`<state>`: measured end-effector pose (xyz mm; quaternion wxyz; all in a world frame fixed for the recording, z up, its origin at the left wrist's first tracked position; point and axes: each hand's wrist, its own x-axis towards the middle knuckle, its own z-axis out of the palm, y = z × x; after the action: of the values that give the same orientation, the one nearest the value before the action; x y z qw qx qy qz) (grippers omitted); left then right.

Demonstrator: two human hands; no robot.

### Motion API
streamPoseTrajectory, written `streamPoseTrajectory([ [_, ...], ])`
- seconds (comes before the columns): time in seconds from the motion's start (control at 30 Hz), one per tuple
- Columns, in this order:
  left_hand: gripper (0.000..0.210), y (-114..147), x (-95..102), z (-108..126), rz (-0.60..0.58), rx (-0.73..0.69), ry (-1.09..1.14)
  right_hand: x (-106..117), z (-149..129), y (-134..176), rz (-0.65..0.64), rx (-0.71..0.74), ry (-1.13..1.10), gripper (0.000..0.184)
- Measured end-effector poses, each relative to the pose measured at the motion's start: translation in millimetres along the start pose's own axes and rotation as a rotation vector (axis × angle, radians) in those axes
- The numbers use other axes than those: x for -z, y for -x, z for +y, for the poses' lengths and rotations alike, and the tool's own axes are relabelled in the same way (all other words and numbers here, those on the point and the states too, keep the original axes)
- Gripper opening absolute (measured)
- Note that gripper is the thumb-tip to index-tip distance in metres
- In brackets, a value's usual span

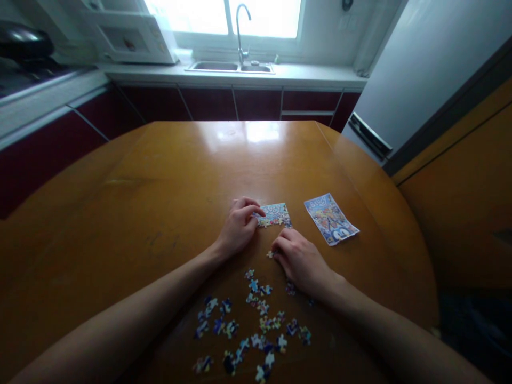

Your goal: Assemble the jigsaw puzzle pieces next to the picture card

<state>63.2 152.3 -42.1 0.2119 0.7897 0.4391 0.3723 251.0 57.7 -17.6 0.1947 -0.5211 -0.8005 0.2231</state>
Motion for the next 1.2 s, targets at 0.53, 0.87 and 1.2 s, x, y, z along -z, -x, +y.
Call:
streamPoseTrajectory([
  [0.53, 0.028, 2.3, 3.2, 2.8, -0.153, -0.091, -0.064, 10.8, 41.0, -23.3, 0.408, -0.088, -0.278, 0.009],
  [0.87, 0.029, 4.4, 3.4, 2.8, -0.223, -0.157, -0.135, 0.6, 51.8, -33.5, 0.345, 0.048, -0.208, 0.014],
  [1.2, 0.037, 5.3, 4.5, 3.1, -0.256, -0.236, -0.177, 5.1, 54.7, -31.6, 0.396, -0.028, -0.165, 0.021],
])
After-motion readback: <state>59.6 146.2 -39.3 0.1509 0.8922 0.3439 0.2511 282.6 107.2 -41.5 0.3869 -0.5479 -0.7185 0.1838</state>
